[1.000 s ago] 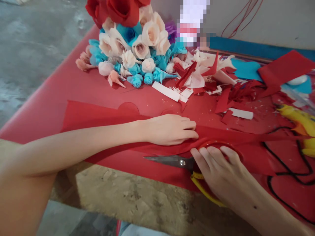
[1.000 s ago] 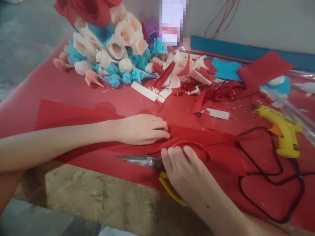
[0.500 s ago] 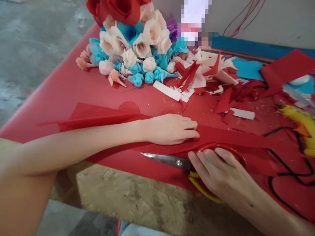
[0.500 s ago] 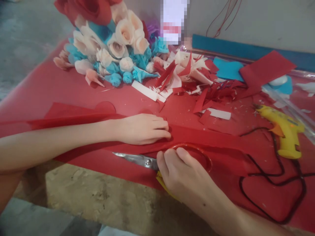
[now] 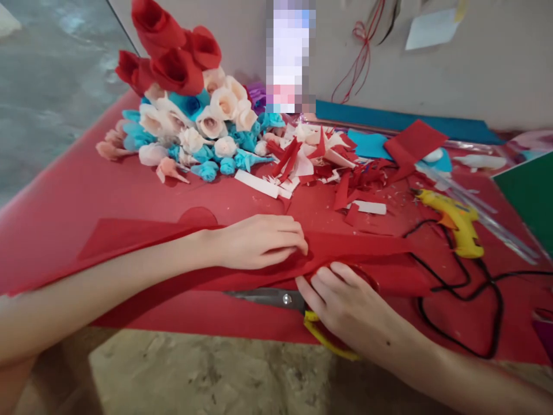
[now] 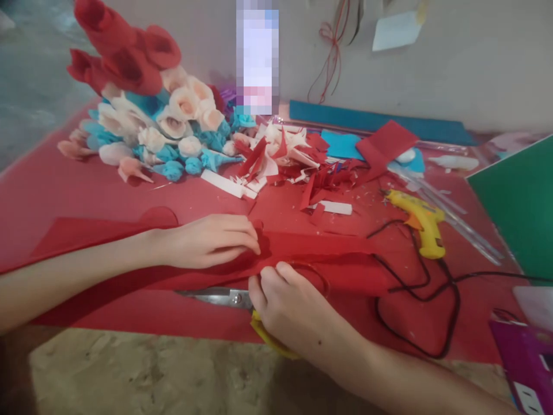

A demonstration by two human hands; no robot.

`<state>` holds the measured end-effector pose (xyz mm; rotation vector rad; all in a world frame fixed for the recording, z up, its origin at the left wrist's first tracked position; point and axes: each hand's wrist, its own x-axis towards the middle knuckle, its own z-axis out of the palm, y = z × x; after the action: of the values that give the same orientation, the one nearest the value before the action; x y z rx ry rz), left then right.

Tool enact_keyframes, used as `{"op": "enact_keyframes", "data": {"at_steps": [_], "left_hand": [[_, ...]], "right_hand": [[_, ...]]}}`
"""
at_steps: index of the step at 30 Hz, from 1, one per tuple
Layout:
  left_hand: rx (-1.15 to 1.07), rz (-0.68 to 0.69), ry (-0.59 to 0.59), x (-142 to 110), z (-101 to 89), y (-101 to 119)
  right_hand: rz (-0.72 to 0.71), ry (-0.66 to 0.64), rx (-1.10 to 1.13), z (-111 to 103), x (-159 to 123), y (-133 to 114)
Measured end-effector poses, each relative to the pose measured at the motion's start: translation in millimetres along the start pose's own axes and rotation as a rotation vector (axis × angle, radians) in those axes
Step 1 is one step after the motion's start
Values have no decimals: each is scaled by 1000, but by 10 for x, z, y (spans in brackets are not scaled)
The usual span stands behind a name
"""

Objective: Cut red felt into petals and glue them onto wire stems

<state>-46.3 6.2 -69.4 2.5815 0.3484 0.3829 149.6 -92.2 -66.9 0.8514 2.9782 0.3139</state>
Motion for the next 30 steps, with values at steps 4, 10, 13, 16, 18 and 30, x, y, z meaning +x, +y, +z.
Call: {"op": "enact_keyframes", "data": {"at_steps": [4, 10, 13, 16, 18, 30], "left_hand": [[-81, 35, -38, 2, -58, 73], [-114, 38, -101, -17, -12, 65], [-88, 44, -109, -20, -6, 65], [-44, 62, -111, -18, -3, 76], [-10, 79, -106, -15, 9, 87], [291, 209, -168, -56, 185, 55]], "right_hand": [[3, -9, 10, 6, -101, 43], [36, 15, 11, 51, -305, 133], [31, 23, 14, 57, -392, 191], [18, 32, 18, 60, -471, 236], [10, 36, 20, 70, -525, 259], [161, 46, -66, 91, -759, 179]]}}
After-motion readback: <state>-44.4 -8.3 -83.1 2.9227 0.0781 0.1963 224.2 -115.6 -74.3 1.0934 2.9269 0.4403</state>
